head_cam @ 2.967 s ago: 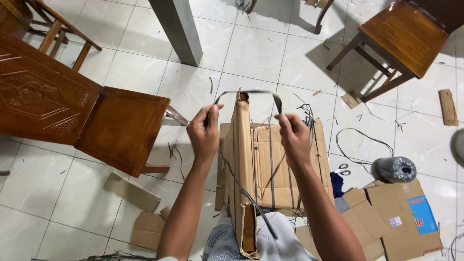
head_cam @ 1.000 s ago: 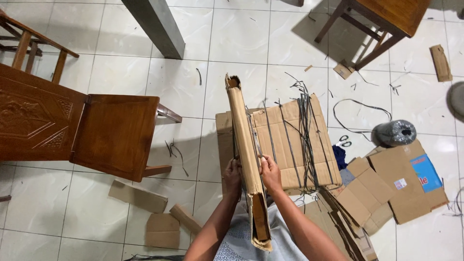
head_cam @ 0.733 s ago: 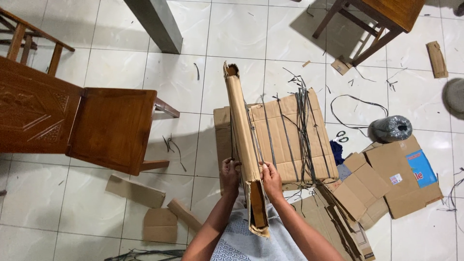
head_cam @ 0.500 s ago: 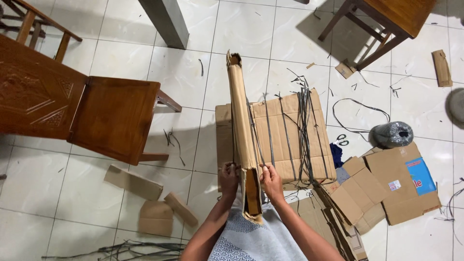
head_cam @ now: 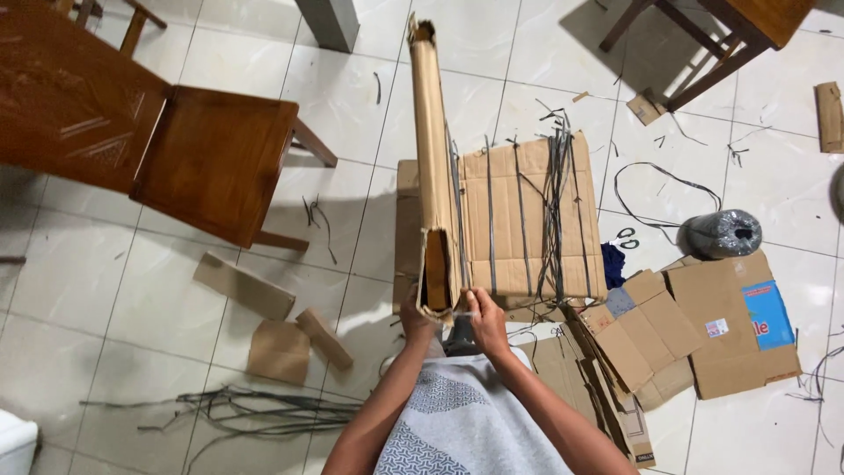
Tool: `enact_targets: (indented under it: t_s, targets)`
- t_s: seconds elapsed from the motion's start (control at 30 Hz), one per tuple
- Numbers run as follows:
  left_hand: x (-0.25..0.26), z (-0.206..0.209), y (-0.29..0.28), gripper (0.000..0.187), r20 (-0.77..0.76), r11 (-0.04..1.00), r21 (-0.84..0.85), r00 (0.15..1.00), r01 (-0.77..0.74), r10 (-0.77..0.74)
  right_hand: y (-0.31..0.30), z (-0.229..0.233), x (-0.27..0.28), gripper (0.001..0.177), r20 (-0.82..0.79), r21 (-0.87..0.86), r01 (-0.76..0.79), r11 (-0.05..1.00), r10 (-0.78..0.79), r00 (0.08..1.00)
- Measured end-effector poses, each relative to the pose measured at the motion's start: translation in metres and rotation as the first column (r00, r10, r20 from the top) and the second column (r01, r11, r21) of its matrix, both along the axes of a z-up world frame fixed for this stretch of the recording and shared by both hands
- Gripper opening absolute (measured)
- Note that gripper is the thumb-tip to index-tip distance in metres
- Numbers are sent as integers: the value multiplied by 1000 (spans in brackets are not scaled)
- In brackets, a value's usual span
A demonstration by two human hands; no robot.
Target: Wrapping a wooden chair with cardboard and securing it with plastic ties
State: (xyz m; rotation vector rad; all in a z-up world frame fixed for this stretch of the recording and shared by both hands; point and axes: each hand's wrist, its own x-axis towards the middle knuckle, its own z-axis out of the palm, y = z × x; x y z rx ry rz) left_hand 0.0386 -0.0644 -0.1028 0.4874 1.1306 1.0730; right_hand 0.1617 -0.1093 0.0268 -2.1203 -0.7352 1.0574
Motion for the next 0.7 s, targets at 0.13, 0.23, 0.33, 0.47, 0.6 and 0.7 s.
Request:
enact_targets:
  t_s: [0.13,0.23,0.33,0.47,0.6,0.7]
  targets:
    - [-16,6,9,15,-510,935,119,829,333,-230,-8,-20,1,24,101,83,-39,996,30,994]
    - [-16,35,9,11,-484,943,124,848,310,-216,-7,-22,4,24,257,182,-173,968,123,958]
    - [-15,27,9,9,-540,952,115,822,285,-181,-7,-40,5,41,366,286,-304,909,190,911]
    - [-11,39,2,15,-584,960,84,794,267,-169,-11,-56,9,48,416,341,-365,866,209,885]
    - [-11,51,2,17,-560,954,129,814,270,-155,-12,-62,17,43,460,312,-450,837,282,842]
    - [-2,64,1,14,-609,966,137,788,219,-92,-11,-73,16,37,535,245,-465,851,282,797]
